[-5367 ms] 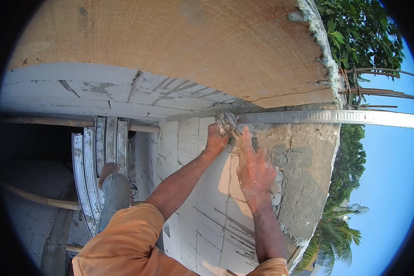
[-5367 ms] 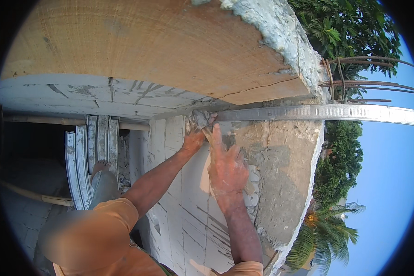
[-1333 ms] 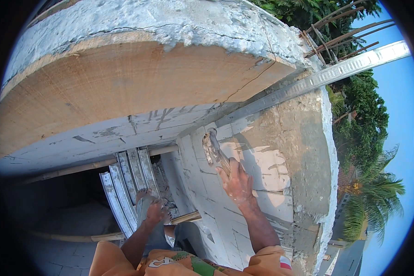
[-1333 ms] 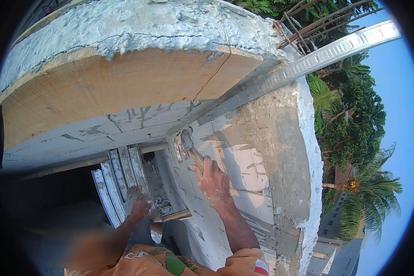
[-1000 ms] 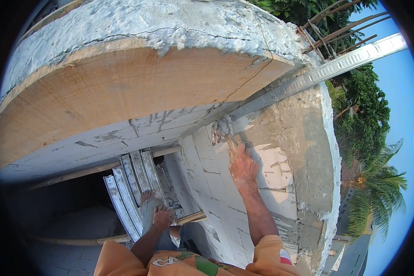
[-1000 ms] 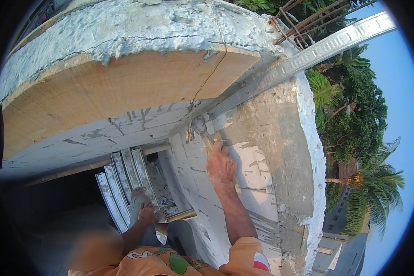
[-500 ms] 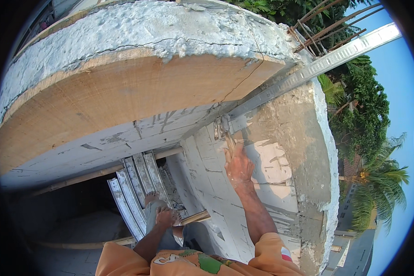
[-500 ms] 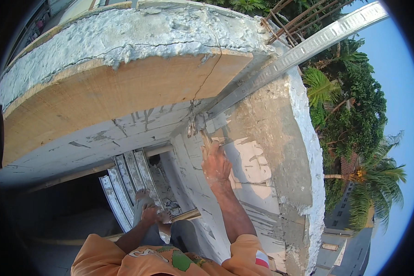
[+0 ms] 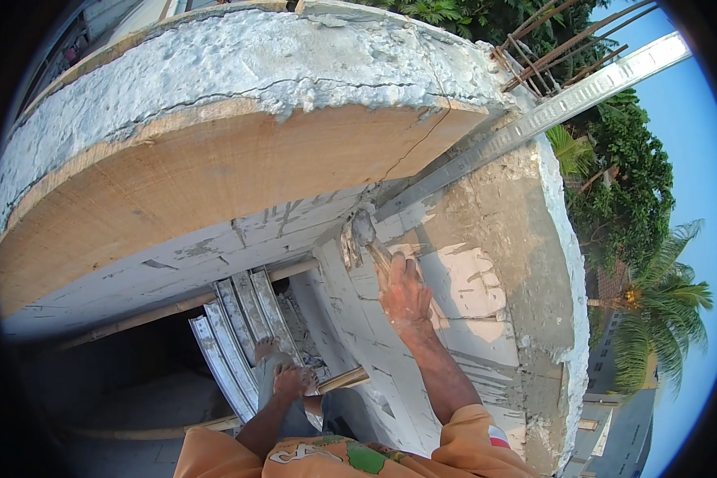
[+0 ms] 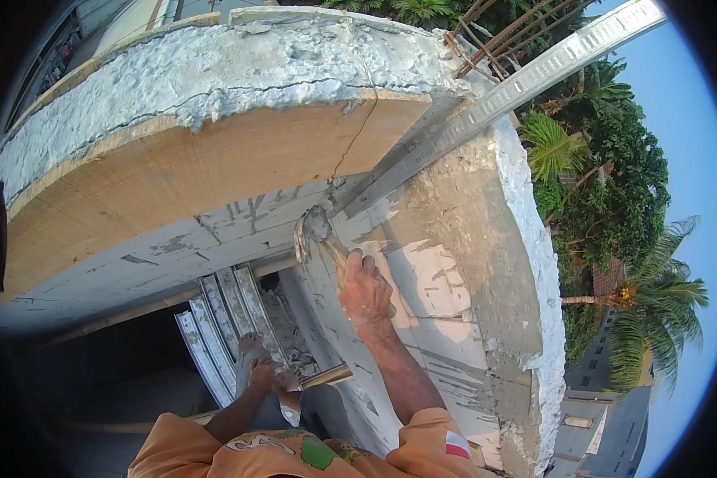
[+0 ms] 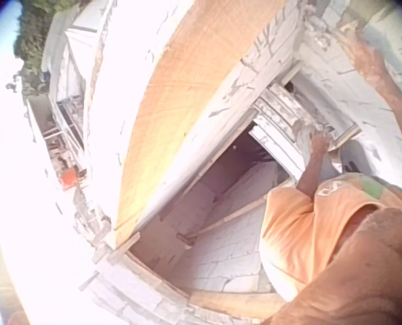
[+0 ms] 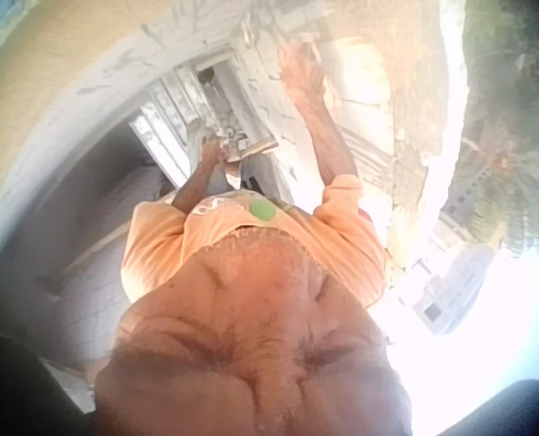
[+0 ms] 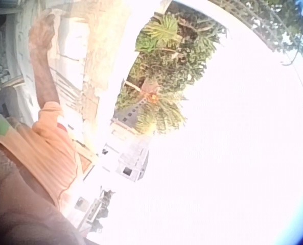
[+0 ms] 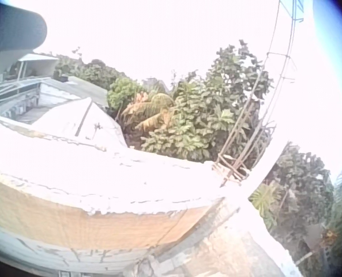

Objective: The person applies plaster to the corner and edges of a concrete wall using a trowel and a hammer to secure a metal guide.

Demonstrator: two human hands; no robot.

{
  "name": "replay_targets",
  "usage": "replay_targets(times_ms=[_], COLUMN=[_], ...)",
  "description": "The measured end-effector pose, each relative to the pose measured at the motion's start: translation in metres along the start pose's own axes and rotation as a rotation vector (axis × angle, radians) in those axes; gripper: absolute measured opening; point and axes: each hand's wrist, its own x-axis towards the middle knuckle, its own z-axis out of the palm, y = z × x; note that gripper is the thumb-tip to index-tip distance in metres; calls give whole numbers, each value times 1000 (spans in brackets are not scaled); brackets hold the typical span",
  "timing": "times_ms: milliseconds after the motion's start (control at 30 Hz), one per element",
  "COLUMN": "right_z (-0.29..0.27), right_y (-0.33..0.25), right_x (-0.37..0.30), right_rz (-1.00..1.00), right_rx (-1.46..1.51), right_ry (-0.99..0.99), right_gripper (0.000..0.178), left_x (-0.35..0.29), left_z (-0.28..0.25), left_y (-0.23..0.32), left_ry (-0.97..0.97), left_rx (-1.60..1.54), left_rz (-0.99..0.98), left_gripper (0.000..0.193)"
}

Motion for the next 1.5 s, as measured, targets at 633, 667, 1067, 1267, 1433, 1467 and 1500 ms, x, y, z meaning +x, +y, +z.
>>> replay_targets(times_ms=[633, 667, 1067, 1267, 1433, 1467, 1500], right_z=[1, 0, -8, -3, -28, -29, -27], right_y=[20, 25, 33, 33, 24, 26, 29], right_x=[14, 13, 14, 30, -25, -49, -74], right_rz=[84, 110, 131, 239, 360, 368, 373], right_rx=[-86, -80, -61, 17, 215, 227, 242], right_ry=[-100, -152, -165, -257, -333, -383, -426], right_gripper=[34, 38, 25, 29, 31, 33, 36], left_x=[-1, 0, -20, -53, -74, -73, -71], left_z=[-10, -11, -28, -82, -181, -204, -229], left_y=[4, 6, -2, 12, 77, 95, 120], left_ry=[-7, -22, -38, 49, 67, 62, 57], left_rx=[-79, -75, -328, -387, -456, -509, -489], left_rz=[-43, -41, -78, 119, 115, 139, 147], left_gripper=[36, 38, 38, 36, 33, 32, 32])
